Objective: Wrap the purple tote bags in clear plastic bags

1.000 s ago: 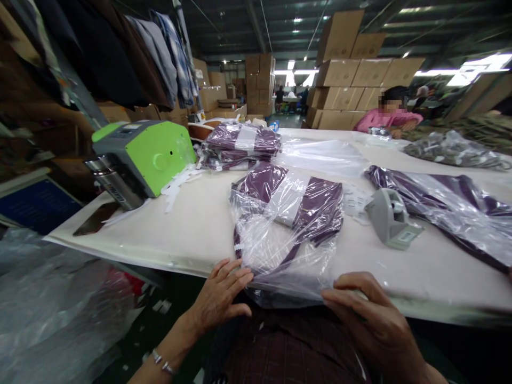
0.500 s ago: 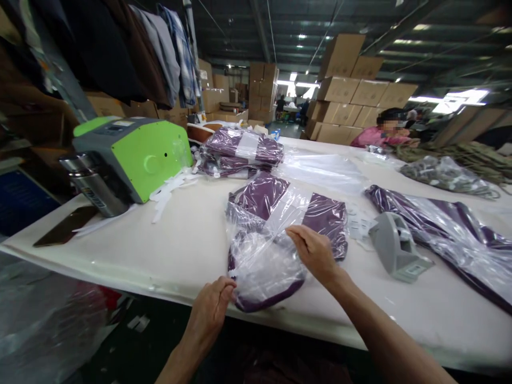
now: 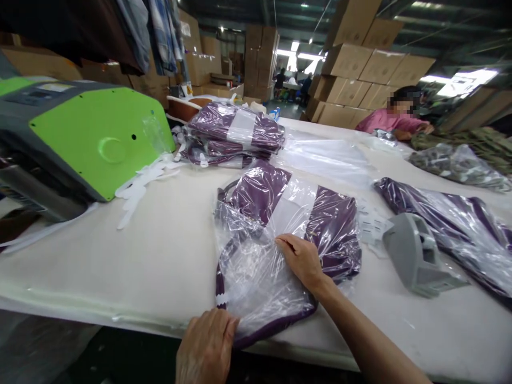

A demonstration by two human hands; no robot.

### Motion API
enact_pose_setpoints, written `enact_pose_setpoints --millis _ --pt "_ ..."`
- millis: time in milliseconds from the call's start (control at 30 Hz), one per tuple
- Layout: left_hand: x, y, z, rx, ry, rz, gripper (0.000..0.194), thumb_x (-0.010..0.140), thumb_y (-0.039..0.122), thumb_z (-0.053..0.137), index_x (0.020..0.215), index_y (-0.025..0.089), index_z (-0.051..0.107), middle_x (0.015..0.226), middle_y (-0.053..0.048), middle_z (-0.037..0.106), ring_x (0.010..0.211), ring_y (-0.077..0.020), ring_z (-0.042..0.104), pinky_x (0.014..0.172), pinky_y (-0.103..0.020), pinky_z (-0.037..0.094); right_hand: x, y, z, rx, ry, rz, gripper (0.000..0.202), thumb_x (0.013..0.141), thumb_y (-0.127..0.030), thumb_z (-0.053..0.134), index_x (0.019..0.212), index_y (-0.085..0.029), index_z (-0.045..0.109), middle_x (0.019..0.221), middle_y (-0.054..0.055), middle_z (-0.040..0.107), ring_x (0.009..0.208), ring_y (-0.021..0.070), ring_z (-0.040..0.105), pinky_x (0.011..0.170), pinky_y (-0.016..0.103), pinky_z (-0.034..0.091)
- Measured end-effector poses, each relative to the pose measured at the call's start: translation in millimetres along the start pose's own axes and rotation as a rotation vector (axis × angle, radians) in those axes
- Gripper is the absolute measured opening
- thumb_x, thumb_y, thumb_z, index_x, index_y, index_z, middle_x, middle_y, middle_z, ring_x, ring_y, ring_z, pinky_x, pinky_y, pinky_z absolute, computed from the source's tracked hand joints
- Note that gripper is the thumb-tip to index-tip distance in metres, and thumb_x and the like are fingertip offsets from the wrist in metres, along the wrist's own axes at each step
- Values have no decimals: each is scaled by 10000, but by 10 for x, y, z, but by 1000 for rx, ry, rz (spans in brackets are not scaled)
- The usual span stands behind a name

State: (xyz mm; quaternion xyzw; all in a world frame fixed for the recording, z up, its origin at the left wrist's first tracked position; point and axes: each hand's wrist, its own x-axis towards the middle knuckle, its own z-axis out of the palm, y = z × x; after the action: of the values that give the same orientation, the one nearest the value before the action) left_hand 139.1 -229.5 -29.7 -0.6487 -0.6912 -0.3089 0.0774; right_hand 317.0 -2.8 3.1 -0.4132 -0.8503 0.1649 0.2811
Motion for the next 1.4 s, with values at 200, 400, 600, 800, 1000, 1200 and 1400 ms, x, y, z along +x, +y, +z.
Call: enact_pose_setpoints --millis 200,400,600,800,1000,1200,1400 --pt "67 -48 -70 -15 -85 93 188 992 273 504 830 215 580 804 -23 597 759 -189 534 737 -335 392 65 34 28 -28 -27 140 196 961 -354 573 901 -268 739 865 -20 763 782 174 696 707 250 423" --pt "115 -46 2 198 -145 54 271 995 244 463 742 225 559 691 -8 554 696 -198 495 678 -359 332 73 47 38 7 17 174 213 966 -362 558 910 -262 737 857 -9 761 781 172 691 715 248 423" --pt "120 -22 -21 207 -121 -49 270 1000 388 491 803 224 574 690 12 576 636 -171 535 662 -336 378 97 6 53 -109 -23 217 156 942 -384 613 911 -278 723 868 -14 759 785 171 678 669 255 367" --pt "674 318 -96 90 28 178 251 977 360 543 1175 220 605 1227 -79 669 1169 -246 575 967 -391 418 116 3 65 -81 -3 296 164 880 -417 691 909 -259 660 847 -34 701 677 131 596 604 247 291" --pt "1238 555 533 146 -304 263 542 934 417 609 1398 161 498 1491 -91 520 1397 -289 428 1152 -491 344 145 22 30 -5 3 379 203 831 -416 717 798 -229 646 843 -16 678 713 139 588 606 248 301" --pt "1145 454 692 172 -354 181 597 952 475 555 1478 225 422 1555 -50 445 1418 -284 404 1169 -519 348 238 37 41 79 9 443 162 801 -386 727 756 -236 684 767 -15 704 709 164 614 629 270 349" --pt "1134 468 659 182 -328 183 569 955 471 544 1463 235 442 1530 -44 481 1403 -268 429 1160 -524 359 65 35 -480 432 152 345 185 826 -362 667 880 -194 722 845 21 743 767 171 666 739 283 488"
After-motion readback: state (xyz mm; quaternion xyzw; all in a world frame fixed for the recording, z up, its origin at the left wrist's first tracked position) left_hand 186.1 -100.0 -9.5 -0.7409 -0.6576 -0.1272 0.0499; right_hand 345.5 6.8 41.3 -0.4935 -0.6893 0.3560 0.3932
